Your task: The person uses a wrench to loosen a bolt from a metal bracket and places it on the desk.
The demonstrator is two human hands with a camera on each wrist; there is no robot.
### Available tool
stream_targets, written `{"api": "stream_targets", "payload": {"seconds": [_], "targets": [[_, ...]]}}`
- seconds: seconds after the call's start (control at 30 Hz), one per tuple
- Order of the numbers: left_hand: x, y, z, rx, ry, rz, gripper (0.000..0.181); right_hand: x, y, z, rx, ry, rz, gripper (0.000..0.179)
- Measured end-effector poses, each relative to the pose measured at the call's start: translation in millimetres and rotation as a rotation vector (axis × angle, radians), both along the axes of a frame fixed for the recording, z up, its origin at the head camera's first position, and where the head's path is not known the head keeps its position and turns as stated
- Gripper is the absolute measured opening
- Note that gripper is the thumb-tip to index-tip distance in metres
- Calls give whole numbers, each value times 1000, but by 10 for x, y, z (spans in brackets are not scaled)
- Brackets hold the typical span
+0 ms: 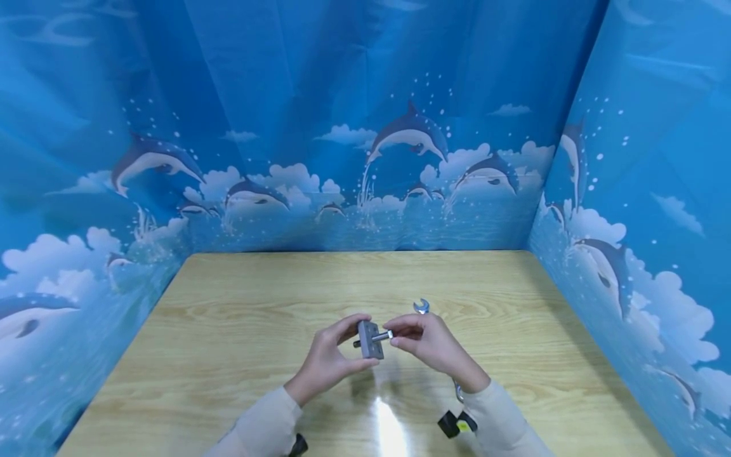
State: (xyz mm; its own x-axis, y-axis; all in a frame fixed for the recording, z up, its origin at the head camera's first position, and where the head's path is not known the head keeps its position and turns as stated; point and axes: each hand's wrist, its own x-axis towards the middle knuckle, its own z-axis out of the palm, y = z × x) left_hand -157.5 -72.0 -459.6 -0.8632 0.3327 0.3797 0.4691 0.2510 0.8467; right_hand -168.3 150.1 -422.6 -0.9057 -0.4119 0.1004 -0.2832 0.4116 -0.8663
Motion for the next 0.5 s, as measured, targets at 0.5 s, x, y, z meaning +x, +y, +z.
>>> {"api": "stream_targets", "payload": {"seconds": [0.5], "targets": [[0, 11, -21, -7, 9, 5, 74, -42, 6, -48, -39, -120, -61, 38]]}}
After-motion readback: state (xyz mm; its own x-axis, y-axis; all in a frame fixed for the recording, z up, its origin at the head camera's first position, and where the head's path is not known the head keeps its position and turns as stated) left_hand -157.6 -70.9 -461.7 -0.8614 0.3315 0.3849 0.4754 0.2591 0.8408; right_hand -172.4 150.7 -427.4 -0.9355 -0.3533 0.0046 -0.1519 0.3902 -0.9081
